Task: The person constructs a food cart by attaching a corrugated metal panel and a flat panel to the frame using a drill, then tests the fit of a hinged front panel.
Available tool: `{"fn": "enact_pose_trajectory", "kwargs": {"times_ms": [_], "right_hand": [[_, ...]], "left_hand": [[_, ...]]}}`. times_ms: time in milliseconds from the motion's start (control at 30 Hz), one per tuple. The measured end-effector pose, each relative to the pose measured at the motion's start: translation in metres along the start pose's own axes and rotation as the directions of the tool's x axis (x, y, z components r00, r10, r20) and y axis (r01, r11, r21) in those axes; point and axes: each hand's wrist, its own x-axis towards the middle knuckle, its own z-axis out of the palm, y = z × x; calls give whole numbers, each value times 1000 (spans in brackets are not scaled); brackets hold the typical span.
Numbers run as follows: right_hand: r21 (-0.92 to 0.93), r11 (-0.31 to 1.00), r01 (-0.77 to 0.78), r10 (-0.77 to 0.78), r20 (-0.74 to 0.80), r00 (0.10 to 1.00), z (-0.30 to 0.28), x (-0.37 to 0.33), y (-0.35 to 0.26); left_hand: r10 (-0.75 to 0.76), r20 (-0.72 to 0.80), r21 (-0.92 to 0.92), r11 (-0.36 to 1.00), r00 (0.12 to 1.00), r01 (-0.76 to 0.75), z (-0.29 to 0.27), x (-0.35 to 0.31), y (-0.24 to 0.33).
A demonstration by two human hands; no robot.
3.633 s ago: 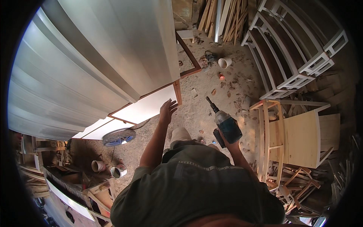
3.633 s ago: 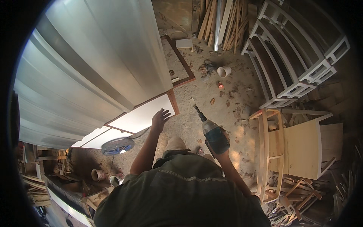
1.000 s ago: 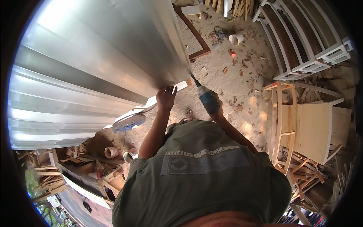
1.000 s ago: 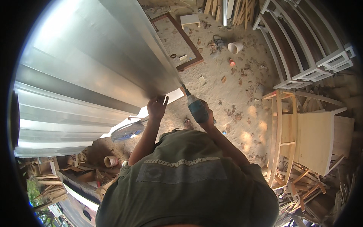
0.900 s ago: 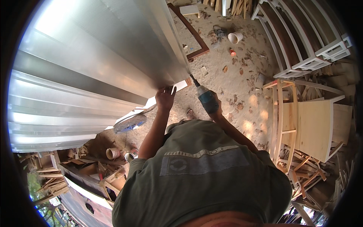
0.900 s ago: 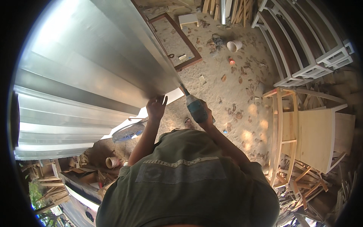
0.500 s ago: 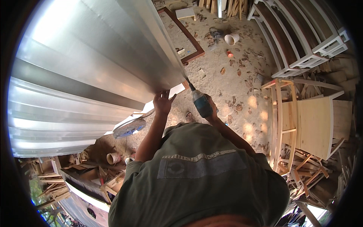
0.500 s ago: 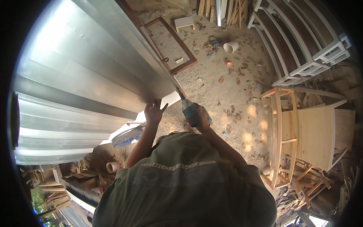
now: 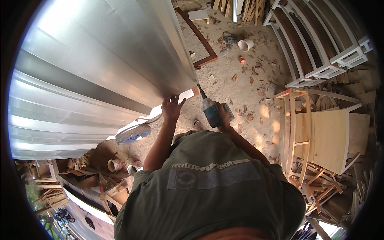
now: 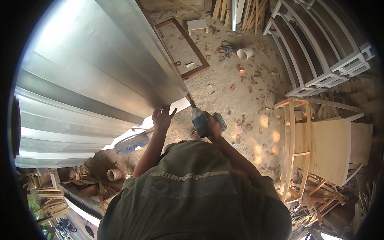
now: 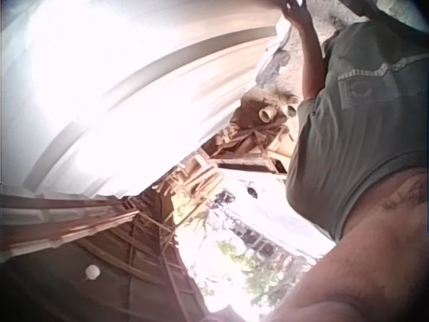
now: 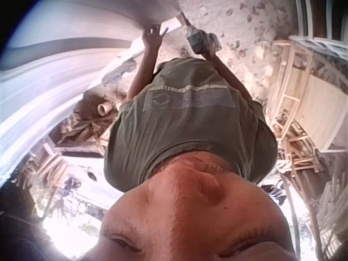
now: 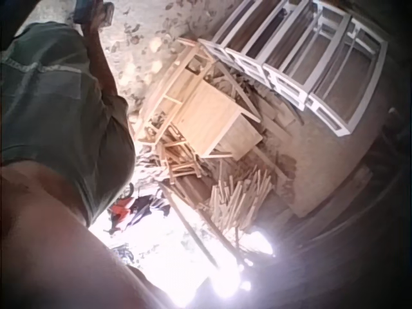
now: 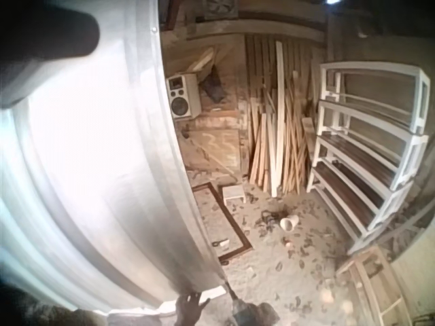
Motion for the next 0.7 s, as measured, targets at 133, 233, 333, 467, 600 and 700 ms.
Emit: {"fn": "enact_pose_trajectory", "kwargs": {"times_ms": [133, 233, 333, 467, 600, 700], "right_hand": [[-22, 1000, -22, 21, -14, 1000, 0, -2, 18], [-132, 989, 66, -70, -24, 997, -6, 0, -20], [-123, 984, 130, -131, 1, 991, -7, -1, -18], [-40, 998, 49, -48, 23, 999, -10, -2, 2], [-95, 993, 67, -63, 45, 997, -18, -5, -25], [-177, 972, 153, -141, 78, 987, -28, -12, -41]], "left_hand": [[-28, 25, -40, 999, 999, 29, 6, -1, -2], [-16, 20, -62, 998, 1000, 18, 4, -6, -3], [-13, 26, -55, 998, 1000, 14, 6, -6, -3], [-2, -26, -88, 996, 1000, 0, 18, -9, -6], [14, -26, -96, 995, 1000, -17, 15, -12, -8], [31, -5, -70, 997, 1000, -31, 15, -10, -8]]}}
